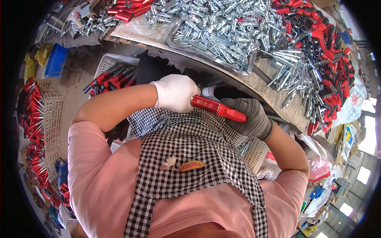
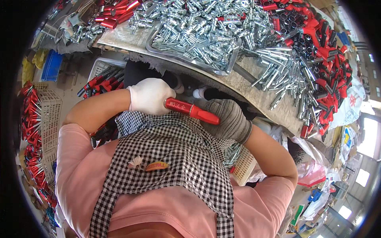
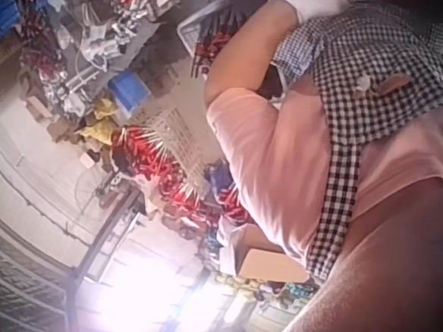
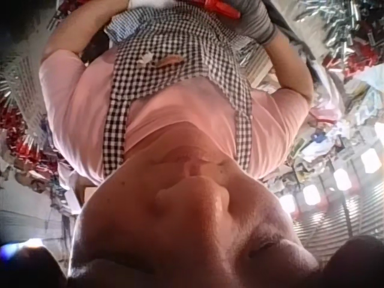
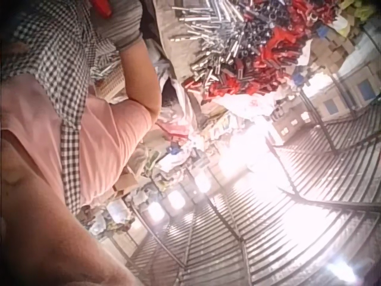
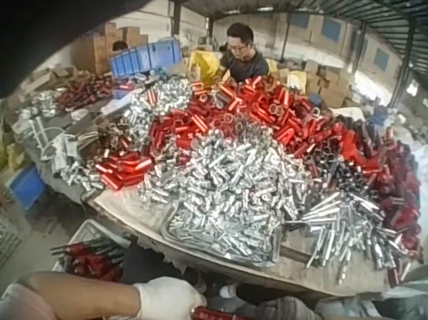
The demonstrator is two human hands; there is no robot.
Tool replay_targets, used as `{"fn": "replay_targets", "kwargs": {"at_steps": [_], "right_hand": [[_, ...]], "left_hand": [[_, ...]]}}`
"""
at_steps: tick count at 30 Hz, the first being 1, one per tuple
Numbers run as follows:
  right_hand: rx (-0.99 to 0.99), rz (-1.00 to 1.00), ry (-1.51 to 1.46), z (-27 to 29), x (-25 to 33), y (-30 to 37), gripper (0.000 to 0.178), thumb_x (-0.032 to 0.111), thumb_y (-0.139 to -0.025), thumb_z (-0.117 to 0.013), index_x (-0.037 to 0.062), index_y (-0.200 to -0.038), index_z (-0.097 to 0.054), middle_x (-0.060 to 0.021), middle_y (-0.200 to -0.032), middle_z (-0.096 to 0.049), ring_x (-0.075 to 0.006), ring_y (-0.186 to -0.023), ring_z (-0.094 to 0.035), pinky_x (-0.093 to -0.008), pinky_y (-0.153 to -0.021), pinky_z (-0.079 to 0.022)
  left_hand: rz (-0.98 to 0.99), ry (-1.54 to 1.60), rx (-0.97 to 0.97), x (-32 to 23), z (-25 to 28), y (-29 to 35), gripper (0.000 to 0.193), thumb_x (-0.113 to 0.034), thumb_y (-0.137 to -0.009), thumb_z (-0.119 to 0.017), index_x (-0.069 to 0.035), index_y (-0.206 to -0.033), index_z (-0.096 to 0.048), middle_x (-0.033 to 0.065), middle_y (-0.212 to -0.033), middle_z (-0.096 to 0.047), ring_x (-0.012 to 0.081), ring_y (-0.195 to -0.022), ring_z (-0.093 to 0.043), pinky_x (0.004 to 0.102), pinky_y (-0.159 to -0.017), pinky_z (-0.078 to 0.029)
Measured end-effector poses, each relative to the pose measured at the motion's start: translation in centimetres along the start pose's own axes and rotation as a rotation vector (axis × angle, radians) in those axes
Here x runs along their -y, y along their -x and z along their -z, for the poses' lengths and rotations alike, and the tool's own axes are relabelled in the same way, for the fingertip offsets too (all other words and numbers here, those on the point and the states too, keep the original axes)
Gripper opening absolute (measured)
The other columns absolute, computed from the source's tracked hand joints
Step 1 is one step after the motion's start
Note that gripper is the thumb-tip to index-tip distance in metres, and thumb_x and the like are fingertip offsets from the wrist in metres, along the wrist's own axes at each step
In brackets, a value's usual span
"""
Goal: The recorder is at a manual workstation in a factory assembling small metal tubes by inserting components and using a specialized tool.
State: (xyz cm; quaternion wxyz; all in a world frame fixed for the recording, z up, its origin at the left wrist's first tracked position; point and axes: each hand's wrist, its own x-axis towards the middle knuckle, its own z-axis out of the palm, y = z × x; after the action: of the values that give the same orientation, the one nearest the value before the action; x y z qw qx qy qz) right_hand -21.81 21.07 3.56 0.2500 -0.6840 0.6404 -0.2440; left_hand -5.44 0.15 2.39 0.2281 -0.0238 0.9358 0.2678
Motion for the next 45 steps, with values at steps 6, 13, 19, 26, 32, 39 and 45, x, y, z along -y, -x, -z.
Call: {"fn": "replay_targets", "kwargs": {"at_steps": [6,13,19,26,32,39,45], "right_hand": [[0.028,-0.190,-0.389,-1.6,-1.1,1.1,0.050,0.018,-0.073,-0.078,0.0062,-0.120,-0.065,-0.0131,-0.093,-0.070,-0.0278,-0.082,-0.069,-0.0353,-0.078,-0.055],[0.041,-0.038,-0.222,-2.9,-1.8,1.4,0.048,0.022,-0.073,-0.079,0.0067,-0.117,-0.065,-0.0145,-0.094,-0.069,-0.0327,-0.080,-0.068,-0.0365,-0.076,-0.055],[0.090,-0.169,0.104,1.6,1.1,0.4,0.052,0.035,-0.079,-0.073,0.0144,-0.125,-0.062,-0.0137,-0.089,-0.067,-0.0344,-0.083,-0.066,-0.0418,-0.077,-0.054],[0.110,-0.376,-0.453,6.8,3.2,0.0,0.052,0.024,-0.079,-0.077,0.0096,-0.126,-0.062,-0.0132,-0.108,-0.070,-0.0239,-0.099,-0.068,-0.0348,-0.090,-0.053],[-0.055,-0.612,-0.823,10.2,3.2,1.6,0.058,0.016,-0.077,-0.075,-0.0045,-0.128,-0.057,-0.0128,-0.101,-0.070,-0.0187,-0.082,-0.070,-0.0316,-0.072,-0.058],[-0.192,-0.622,-0.956,14.0,3.3,3.1,0.060,0.016,-0.075,-0.075,-0.0058,-0.128,-0.056,-0.0174,-0.097,-0.069,-0.0232,-0.071,-0.070,-0.0331,-0.062,-0.057],[-0.765,-0.467,-0.504,15.6,-4.8,2.8,0.056,0.019,-0.082,-0.073,-0.0012,-0.131,-0.055,-0.0154,-0.113,-0.068,-0.0230,-0.089,-0.069,-0.0337,-0.075,-0.056]], "left_hand": [[-0.131,0.115,-0.011,1.5,-2.5,-0.8,0.025,-0.028,-0.075,-0.064,-0.004,-0.074,-0.067,0.0208,-0.072,-0.064,0.0409,-0.073,-0.065,0.0474,-0.067,-0.052],[-0.186,0.520,0.164,2.7,-7.8,-1.3,0.022,-0.020,-0.076,-0.065,0.001,-0.074,-0.063,0.0239,-0.070,-0.060,0.0394,-0.065,-0.060,0.0417,-0.063,-0.049],[-0.160,0.349,-0.261,0.5,-4.2,-0.9,0.021,-0.025,-0.075,-0.069,-0.004,-0.074,-0.066,0.0196,-0.072,-0.063,0.0404,-0.073,-0.063,0.0449,-0.067,-0.051],[-0.290,0.250,-0.701,-0.5,-3.8,-2.2,0.023,-0.021,-0.072,-0.080,-0.007,-0.069,-0.062,0.0146,-0.064,-0.062,0.0356,-0.061,-0.063,0.0415,-0.056,-0.051],[-0.285,0.228,-0.857,-0.7,-3.7,-4.4,0.019,-0.019,-0.072,-0.079,-0.008,-0.070,-0.063,0.0134,-0.063,-0.061,0.0346,-0.058,-0.063,0.0419,-0.053,-0.051],[-0.263,0.291,-0.901,-0.8,-2.4,-5.0,0.021,-0.019,-0.073,-0.080,-0.007,-0.071,-0.063,0.0134,-0.064,-0.061,0.0346,-0.059,-0.062,0.0400,-0.054,-0.050],[-0.276,0.465,-0.881,-1.2,-0.6,-5.0,0.023,-0.015,-0.072,-0.080,-0.005,-0.090,-0.071,0.0137,-0.076,-0.067,0.0305,-0.067,-0.066,0.0363,-0.063,-0.052]]}}
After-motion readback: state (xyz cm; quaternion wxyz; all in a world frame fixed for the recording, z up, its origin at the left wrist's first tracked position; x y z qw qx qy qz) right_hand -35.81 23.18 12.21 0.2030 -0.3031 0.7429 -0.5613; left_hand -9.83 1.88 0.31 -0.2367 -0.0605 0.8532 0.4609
